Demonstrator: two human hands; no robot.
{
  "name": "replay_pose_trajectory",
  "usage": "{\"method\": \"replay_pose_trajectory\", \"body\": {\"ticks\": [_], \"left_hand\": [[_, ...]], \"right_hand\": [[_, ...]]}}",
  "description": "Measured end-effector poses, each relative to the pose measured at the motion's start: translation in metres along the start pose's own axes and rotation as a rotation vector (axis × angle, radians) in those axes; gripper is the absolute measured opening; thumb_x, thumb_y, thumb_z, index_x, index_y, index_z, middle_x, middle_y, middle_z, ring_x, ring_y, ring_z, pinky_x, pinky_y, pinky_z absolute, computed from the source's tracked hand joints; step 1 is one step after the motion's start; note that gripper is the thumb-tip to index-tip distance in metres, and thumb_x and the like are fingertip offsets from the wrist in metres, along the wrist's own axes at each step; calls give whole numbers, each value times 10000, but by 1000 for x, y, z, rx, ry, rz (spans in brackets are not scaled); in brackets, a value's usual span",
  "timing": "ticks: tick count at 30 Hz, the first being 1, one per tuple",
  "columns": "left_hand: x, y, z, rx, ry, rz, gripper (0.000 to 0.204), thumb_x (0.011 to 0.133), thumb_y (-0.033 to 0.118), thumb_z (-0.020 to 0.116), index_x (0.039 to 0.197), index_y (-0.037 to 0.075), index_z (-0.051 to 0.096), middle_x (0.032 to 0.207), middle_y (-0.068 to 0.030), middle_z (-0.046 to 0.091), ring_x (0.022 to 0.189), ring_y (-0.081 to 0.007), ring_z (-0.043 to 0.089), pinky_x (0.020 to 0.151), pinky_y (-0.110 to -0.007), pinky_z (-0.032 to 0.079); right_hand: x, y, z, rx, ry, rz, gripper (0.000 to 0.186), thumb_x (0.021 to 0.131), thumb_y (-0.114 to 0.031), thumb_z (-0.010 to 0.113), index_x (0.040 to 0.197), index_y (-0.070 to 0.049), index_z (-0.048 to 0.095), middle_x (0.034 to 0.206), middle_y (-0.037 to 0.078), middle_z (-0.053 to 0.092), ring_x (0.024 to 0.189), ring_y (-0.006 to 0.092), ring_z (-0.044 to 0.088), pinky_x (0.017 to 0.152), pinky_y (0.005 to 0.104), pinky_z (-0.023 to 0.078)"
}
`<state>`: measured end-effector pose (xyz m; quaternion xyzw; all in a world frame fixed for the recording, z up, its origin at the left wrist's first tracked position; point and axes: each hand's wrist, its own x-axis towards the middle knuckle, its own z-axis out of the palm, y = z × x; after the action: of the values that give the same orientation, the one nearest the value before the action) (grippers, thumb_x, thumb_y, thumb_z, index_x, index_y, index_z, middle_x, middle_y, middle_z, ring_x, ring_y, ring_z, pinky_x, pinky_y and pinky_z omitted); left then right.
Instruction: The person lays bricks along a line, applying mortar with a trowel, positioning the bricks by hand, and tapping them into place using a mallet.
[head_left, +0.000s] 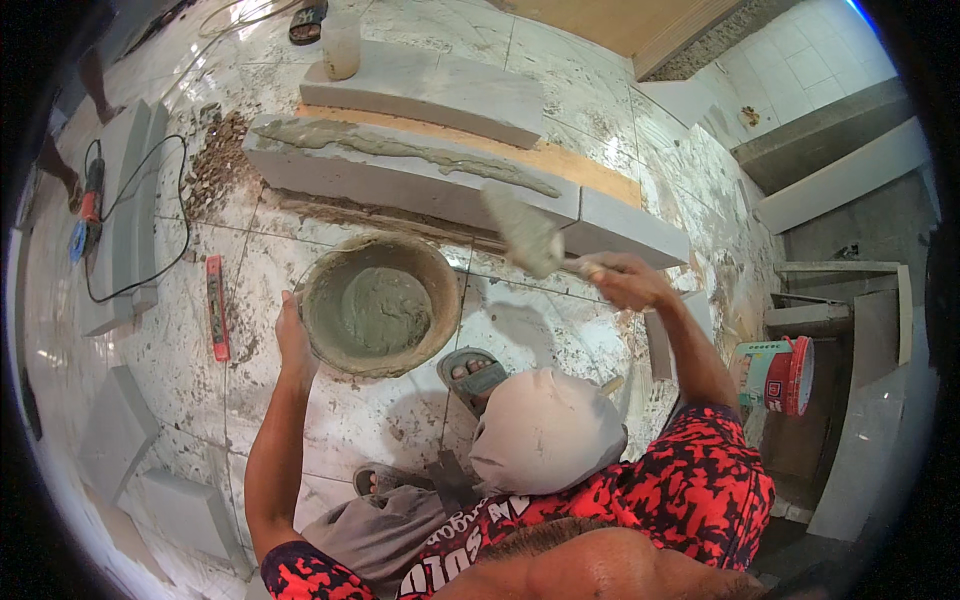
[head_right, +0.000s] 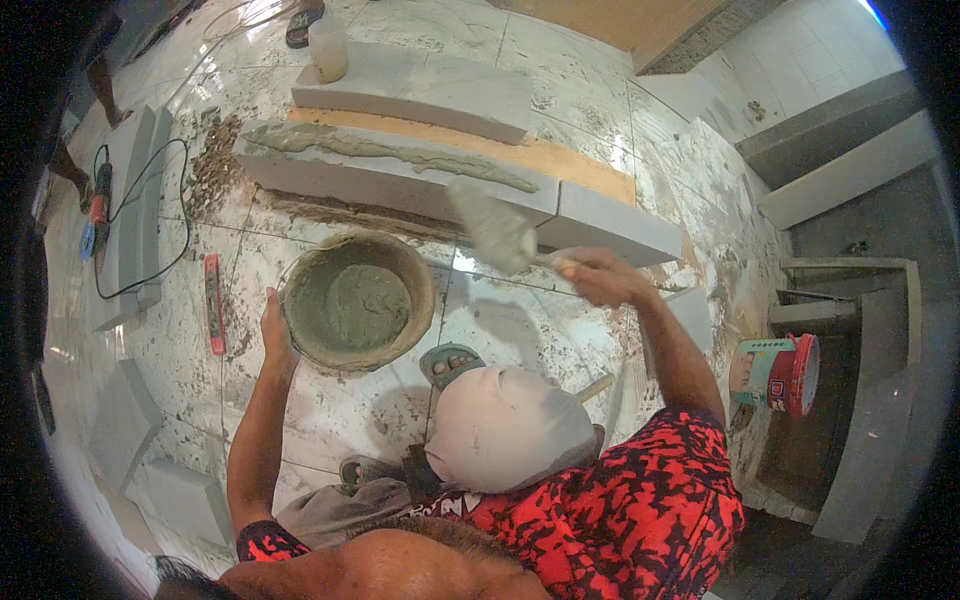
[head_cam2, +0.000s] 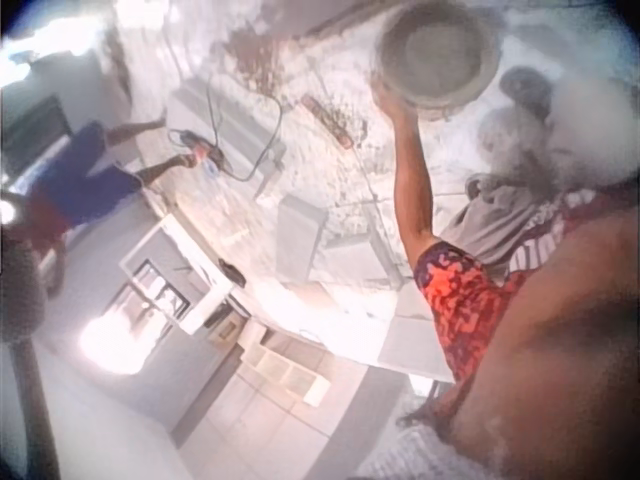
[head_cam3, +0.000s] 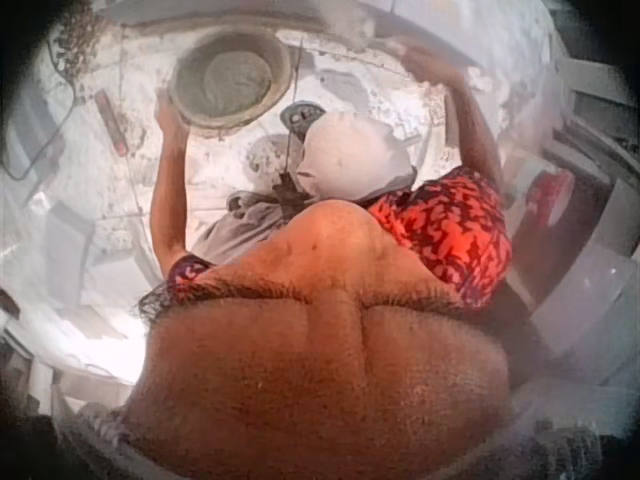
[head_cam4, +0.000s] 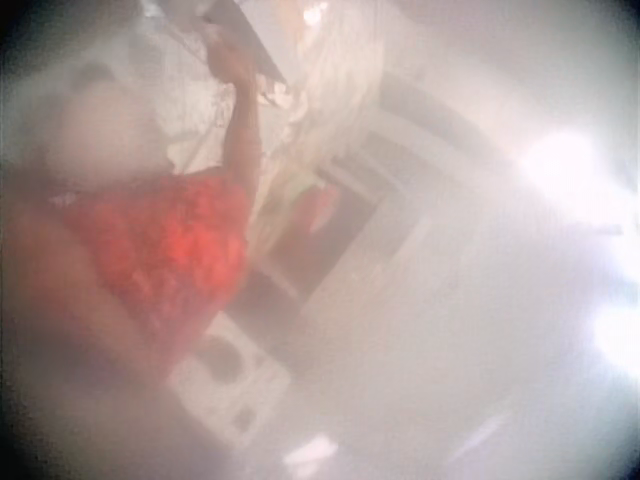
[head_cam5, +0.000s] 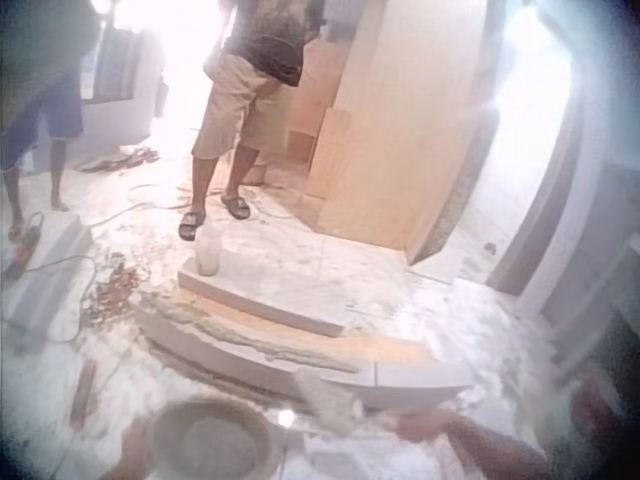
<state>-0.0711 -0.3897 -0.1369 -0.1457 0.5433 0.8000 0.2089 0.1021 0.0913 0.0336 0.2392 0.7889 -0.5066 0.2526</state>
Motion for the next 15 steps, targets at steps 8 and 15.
{"method": "replay_pose_trajectory", "body": {"ticks": [8, 15], "left_hand": [[2, -3, -5, 34, 13, 11, 583, 1004, 456, 337, 1199, -57, 532, 1127, -139, 618, 1010, -211, 593, 905, -333, 458], [6, -7, -10, 16, -3, 11, 576, 1001, 458, 349, 1201, -48, 536, 1128, -131, 618, 1005, -208, 596, 897, -328, 462]], "right_hand": [[-19, -18, -105, -891, 496, -184, 463, 838, -370, 658, 1223, -117, 608, 995, 149, 691, 857, 308, 672, 771, 393, 519], [-30, 25, -121, -1193, 615, -154, 408, 857, -295, 631, 1213, -105, 568, 1029, 136, 650, 941, 324, 629, 791, 424, 504]]}}
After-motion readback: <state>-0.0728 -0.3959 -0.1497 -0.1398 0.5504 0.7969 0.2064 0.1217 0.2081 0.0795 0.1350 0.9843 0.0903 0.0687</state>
